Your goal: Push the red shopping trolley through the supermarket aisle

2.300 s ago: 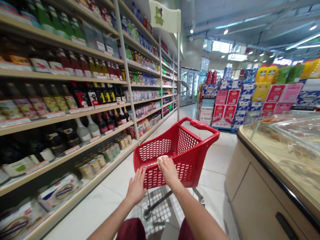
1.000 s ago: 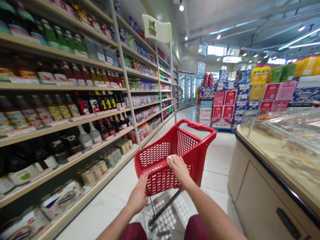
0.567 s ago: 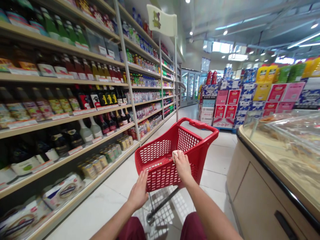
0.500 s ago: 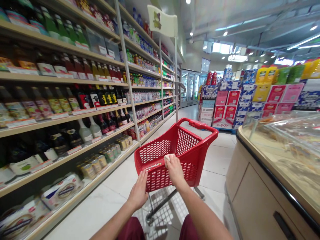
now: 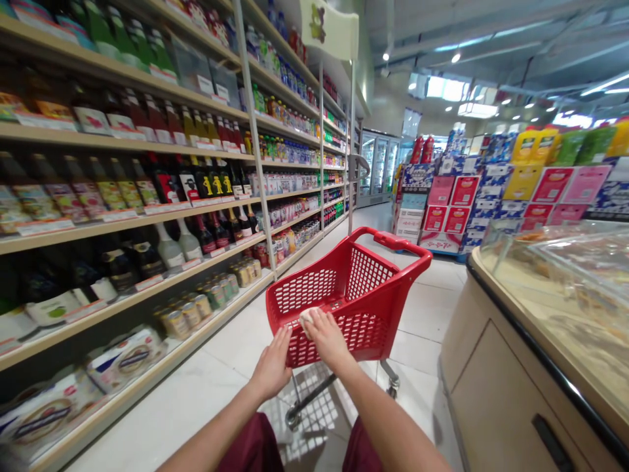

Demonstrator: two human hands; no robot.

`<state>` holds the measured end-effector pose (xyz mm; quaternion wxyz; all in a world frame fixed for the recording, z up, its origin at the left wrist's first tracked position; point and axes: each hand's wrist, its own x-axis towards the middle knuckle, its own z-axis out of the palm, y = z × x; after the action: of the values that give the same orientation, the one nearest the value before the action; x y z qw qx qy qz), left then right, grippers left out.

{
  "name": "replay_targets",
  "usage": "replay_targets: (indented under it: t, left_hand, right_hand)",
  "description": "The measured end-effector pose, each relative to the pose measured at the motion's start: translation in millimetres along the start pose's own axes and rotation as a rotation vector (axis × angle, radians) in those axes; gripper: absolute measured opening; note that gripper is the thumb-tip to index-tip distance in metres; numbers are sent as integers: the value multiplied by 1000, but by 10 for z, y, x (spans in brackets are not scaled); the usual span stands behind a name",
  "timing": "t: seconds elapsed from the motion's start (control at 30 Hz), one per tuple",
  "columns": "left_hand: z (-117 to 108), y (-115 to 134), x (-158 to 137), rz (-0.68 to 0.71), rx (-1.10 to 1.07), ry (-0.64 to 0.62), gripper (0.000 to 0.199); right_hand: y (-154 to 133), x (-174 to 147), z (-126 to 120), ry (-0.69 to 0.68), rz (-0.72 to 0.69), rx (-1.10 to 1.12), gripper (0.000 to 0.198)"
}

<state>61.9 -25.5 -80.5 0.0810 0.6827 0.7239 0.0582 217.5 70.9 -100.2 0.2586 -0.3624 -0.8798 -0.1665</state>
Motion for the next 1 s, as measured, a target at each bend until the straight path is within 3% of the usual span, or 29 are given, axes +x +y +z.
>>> replay_targets:
  t: [0.13,0.3,0.33,0.5,0.67,0.7,0.8,0.87,1.0]
  left_hand:
    - [-21,31,-17,-10,29,-20,81]
    - [-10,41,-10,-1,38,-41,80]
    - [2,34,-10,-1,37,-27,81]
    - [88,-9,-10,-60,78,78,79]
    - [81,-42,-10,-30,117,40,79]
    - [75,-45,-16,-23,121,36,79]
    - [70,-38,-34,-27,124,29,82]
    - [74,-28,-40,-31,125,29,83]
    - [64,-16,-41,-22,139,4,84]
  right_hand:
    - [116,-2,-32,20,247,-78,34]
    - [-81,0,15,15,-27,-1,37]
    - [-82,4,6,1,-29,-4,37]
    - [-6,12,-44,-32,237,-99,37]
    - [-165,-13,5,-43,-100,-1,37]
    - [-149,-12,-3,-52,-102,0,37]
    - [-39,-3,-43,-54,113,-56,38]
    - [-25,-8,-51,-36,175,-71,40]
    - [-118,-44,-47,-39,-89,9,41]
